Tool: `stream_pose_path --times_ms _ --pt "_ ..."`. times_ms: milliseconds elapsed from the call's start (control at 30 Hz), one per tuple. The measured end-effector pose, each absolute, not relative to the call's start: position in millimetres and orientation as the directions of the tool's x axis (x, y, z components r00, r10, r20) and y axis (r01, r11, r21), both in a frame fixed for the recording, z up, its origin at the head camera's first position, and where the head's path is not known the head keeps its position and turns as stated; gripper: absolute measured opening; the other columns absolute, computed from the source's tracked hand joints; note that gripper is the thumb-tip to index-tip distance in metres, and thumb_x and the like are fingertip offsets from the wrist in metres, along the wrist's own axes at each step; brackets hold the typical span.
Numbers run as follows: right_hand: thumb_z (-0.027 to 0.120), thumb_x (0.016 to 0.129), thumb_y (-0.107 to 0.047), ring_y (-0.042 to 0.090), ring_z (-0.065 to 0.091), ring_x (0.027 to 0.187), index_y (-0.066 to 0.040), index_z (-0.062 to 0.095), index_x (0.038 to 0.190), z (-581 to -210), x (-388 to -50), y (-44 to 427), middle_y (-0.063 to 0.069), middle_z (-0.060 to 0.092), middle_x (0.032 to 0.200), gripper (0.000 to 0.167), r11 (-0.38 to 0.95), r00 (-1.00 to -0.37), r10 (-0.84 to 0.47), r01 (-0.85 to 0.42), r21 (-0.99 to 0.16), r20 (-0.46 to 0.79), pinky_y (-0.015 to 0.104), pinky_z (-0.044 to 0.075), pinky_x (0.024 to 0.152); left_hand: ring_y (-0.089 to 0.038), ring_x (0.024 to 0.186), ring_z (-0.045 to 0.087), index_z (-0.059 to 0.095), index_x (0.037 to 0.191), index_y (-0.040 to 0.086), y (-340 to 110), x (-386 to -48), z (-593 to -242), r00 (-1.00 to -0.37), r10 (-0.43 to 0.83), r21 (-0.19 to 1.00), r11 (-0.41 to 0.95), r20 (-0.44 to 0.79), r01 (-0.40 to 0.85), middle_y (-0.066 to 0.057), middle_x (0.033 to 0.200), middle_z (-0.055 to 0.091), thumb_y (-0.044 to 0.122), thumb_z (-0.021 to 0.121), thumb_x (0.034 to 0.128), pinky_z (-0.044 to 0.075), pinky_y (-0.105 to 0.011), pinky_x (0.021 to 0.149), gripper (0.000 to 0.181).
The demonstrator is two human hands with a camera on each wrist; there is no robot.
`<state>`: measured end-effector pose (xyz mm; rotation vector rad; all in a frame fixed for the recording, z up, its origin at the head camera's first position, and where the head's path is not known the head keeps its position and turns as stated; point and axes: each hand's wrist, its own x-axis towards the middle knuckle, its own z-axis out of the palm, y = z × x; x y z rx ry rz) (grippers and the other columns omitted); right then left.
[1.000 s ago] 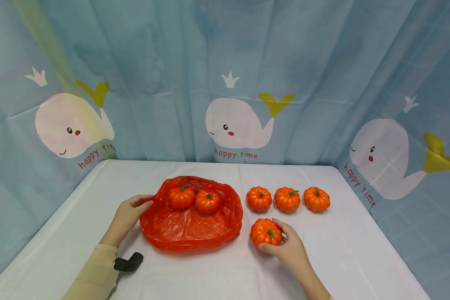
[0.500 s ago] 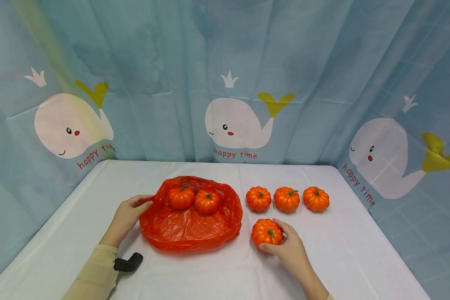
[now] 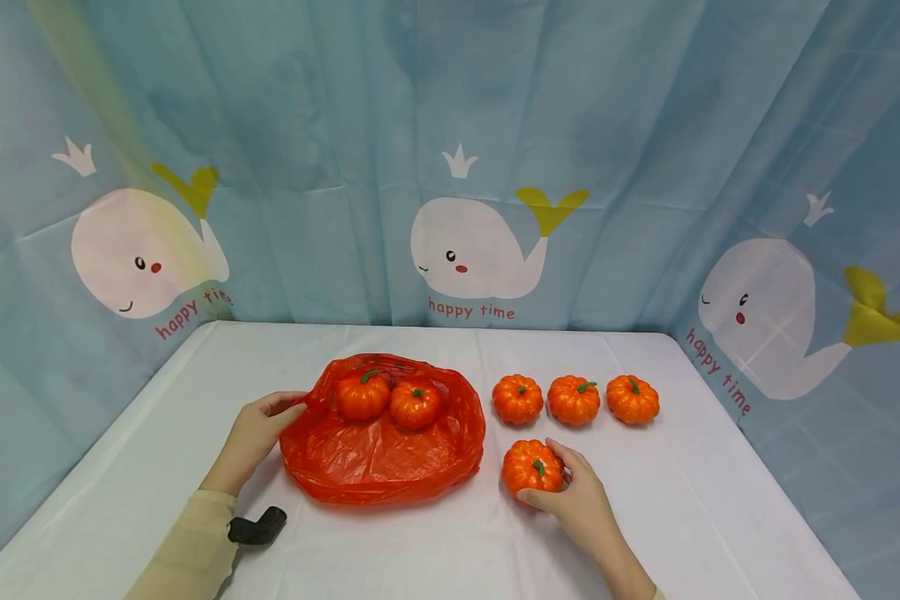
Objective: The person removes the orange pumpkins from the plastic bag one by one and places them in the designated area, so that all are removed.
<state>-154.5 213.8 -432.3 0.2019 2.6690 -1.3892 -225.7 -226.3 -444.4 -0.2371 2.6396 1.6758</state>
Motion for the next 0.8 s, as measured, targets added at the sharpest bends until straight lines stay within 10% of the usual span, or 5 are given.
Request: stream_pose_path --times_ms 800 --pt "0.085 0.078 -0.036 0.04 0.033 0.145 -0.007 0.035 0.153 -427.2 -152.4 216.3 0.02 0.035 0.158 0.095 0.538 -0.983 0.057 0.177 -0.824 -0.174 0.054 0.034 0.117 -0.033 0.128 0.053 0.06 0.133 0.004 -226.4 -224.0 -445.3 -0.99 -0.124 0.898 0.425 -0.072 -0.119 -0.019 0.135 0.061 0.029 0.056 0.1009 0.046 -0.049 0.111 0.04"
